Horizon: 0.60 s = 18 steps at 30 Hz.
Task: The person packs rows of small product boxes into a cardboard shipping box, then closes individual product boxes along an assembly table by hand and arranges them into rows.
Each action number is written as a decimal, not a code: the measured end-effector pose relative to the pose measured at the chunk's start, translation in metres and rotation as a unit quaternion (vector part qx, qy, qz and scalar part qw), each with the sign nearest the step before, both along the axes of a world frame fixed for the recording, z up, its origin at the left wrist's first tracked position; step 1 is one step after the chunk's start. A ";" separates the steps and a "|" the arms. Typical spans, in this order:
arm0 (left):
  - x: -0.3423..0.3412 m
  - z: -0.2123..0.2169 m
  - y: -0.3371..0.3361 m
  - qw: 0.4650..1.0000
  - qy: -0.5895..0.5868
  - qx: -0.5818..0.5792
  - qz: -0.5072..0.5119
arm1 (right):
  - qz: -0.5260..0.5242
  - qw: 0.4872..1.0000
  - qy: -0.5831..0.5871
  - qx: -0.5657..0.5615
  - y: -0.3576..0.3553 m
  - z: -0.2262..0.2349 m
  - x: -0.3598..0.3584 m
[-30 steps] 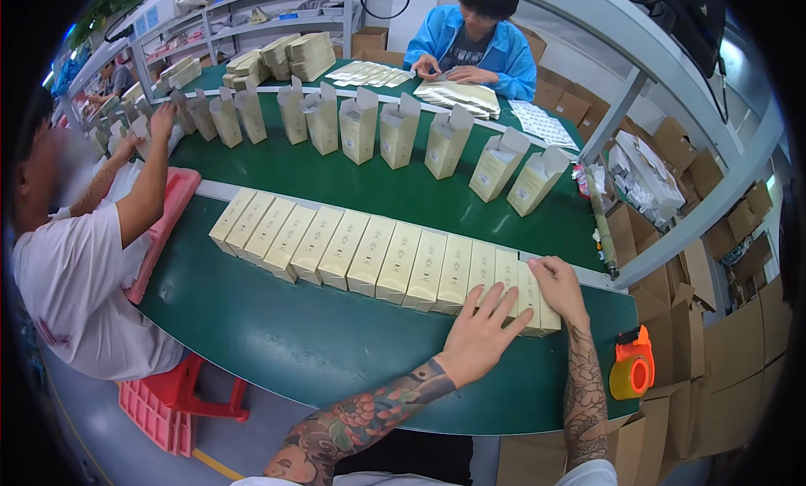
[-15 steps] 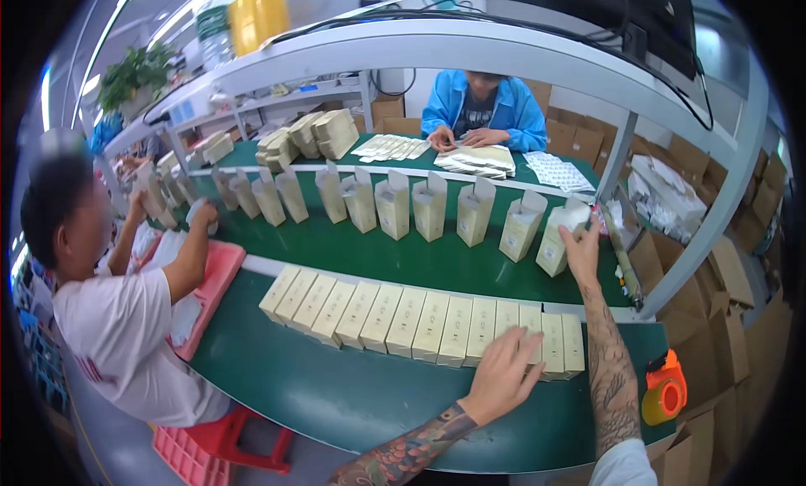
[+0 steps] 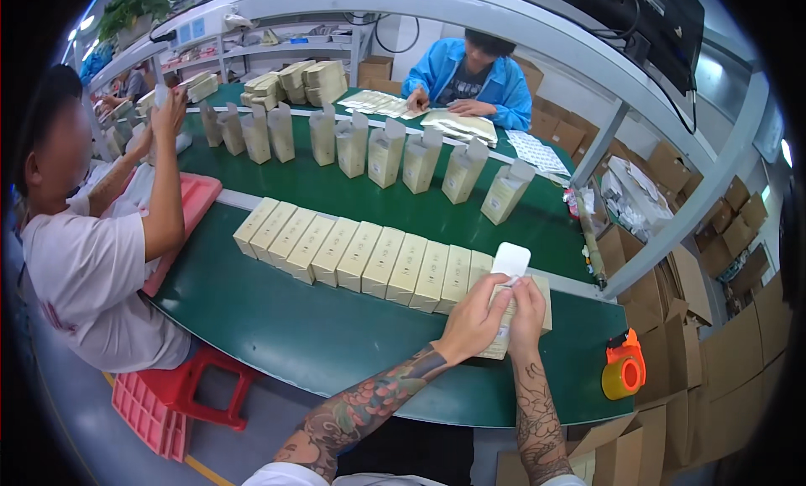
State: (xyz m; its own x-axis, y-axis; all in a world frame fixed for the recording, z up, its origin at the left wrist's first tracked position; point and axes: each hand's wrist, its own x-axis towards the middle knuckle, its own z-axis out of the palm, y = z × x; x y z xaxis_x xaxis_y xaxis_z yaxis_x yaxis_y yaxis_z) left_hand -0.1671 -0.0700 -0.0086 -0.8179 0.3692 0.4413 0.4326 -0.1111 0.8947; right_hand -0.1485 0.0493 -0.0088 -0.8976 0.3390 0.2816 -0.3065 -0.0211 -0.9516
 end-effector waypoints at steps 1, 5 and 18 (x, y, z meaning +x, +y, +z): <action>0.000 -0.001 -0.001 1.000 0.002 0.001 0.007 | -0.013 0.999 0.014 -0.037 -0.002 -0.001 -0.002; 0.005 -0.007 0.003 0.999 -0.012 0.021 0.043 | 0.015 0.988 0.063 -0.140 -0.030 0.031 0.006; -0.021 -0.002 0.004 0.996 0.005 0.066 0.057 | 0.010 1.000 -0.006 0.015 -0.004 0.018 -0.008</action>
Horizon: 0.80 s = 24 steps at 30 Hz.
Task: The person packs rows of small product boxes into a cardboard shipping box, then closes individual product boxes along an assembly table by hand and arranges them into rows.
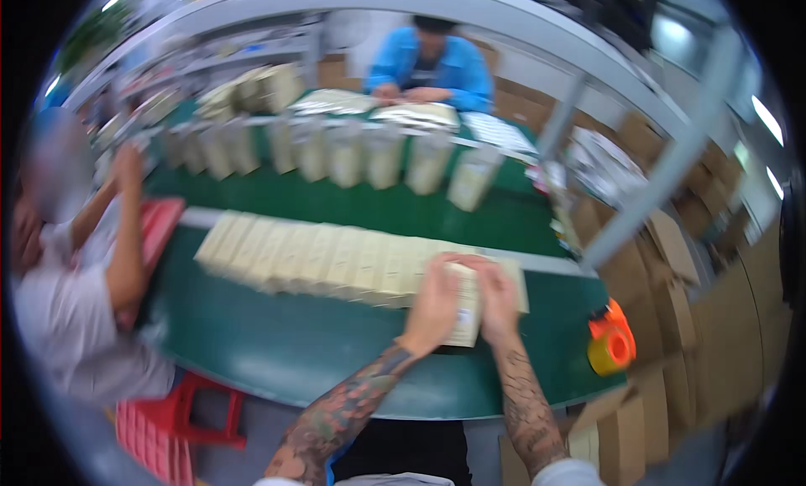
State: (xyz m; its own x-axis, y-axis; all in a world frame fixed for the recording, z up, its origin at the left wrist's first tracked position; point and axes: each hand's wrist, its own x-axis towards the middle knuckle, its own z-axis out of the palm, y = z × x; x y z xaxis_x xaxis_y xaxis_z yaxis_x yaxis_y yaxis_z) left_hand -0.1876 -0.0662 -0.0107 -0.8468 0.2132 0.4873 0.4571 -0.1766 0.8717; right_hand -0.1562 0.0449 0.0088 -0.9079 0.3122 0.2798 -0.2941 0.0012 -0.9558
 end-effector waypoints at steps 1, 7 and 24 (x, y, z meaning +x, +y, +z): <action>-0.002 -0.001 0.007 1.000 -0.027 0.009 -0.014 | 0.021 0.996 0.017 0.080 0.007 0.009 0.004; 0.004 -0.005 -0.013 0.998 -0.066 0.011 0.009 | 0.007 0.964 0.067 0.257 0.010 0.016 -0.008; -0.012 0.002 -0.017 0.960 0.150 -0.209 0.110 | -0.135 0.821 -0.235 0.503 0.136 0.028 -0.088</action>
State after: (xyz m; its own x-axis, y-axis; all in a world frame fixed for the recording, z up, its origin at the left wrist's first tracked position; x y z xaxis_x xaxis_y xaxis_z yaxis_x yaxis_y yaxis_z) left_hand -0.1996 -0.0836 -0.0089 -0.7294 0.2756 0.6262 0.6841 0.2901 0.6692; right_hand -0.2439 0.1812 0.0368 -0.9247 0.3463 0.1582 0.2483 0.8636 -0.4389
